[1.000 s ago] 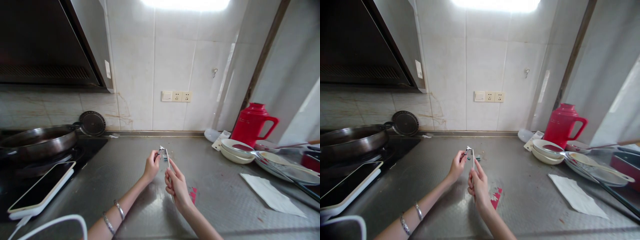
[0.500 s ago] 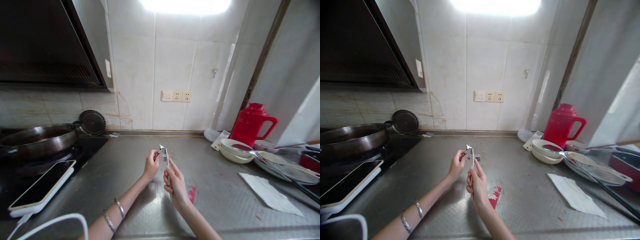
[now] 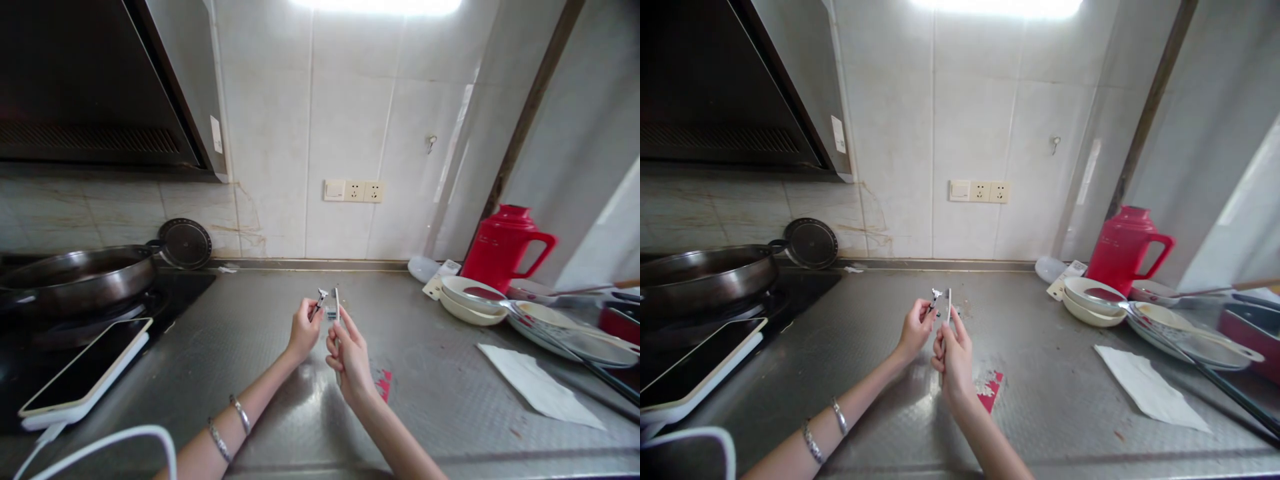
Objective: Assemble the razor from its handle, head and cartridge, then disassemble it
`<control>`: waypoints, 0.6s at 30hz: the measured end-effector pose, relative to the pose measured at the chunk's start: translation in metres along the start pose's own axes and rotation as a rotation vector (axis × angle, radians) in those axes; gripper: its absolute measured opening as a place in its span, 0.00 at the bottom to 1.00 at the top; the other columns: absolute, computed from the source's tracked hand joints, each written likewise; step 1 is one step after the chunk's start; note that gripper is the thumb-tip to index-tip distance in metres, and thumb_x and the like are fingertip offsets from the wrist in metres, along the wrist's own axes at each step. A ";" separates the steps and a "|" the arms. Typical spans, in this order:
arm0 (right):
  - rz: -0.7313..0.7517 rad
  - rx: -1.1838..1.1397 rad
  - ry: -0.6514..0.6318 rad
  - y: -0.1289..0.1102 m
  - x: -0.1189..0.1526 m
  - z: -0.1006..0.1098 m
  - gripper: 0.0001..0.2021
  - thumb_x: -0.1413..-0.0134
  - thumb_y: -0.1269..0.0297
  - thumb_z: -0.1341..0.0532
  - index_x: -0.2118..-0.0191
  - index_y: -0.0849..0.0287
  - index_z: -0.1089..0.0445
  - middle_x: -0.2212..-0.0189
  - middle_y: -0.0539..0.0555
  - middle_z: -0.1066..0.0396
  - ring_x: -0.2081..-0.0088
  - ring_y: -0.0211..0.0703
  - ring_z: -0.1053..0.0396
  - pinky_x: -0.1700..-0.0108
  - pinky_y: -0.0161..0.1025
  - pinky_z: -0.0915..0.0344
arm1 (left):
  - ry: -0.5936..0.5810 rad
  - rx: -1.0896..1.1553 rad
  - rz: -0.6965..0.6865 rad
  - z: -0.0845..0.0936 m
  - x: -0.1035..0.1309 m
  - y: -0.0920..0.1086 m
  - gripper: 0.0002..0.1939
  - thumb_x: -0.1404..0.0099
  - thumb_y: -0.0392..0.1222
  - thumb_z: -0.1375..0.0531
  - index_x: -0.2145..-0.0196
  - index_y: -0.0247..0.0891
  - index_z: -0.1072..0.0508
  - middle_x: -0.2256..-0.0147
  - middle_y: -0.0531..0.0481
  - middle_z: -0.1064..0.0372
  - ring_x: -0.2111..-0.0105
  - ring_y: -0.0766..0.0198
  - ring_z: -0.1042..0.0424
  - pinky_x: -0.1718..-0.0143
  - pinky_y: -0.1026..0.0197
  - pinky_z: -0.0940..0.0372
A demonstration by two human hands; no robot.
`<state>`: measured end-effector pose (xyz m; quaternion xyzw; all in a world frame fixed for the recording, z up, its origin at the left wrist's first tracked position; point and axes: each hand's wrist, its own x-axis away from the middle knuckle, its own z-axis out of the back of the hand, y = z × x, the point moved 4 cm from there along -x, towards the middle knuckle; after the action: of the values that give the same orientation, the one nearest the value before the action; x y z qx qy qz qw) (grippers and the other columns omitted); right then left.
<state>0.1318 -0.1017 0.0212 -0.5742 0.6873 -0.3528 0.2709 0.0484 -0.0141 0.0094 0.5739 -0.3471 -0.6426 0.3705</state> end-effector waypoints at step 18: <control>0.695 0.463 -0.161 -0.076 -0.047 -0.011 0.24 0.46 0.58 0.45 0.43 0.51 0.42 0.72 0.50 0.36 0.74 0.35 0.41 0.67 0.35 0.40 | -0.064 0.198 0.102 0.001 -0.012 0.000 0.15 0.41 0.50 0.46 0.66 0.34 0.33 0.74 0.52 0.34 0.77 0.69 0.35 0.75 0.66 0.40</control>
<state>0.1776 -0.0609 0.0873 -0.2581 0.7193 -0.3398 0.5482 0.0485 -0.0040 0.0153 0.5684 -0.4492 -0.6036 0.3328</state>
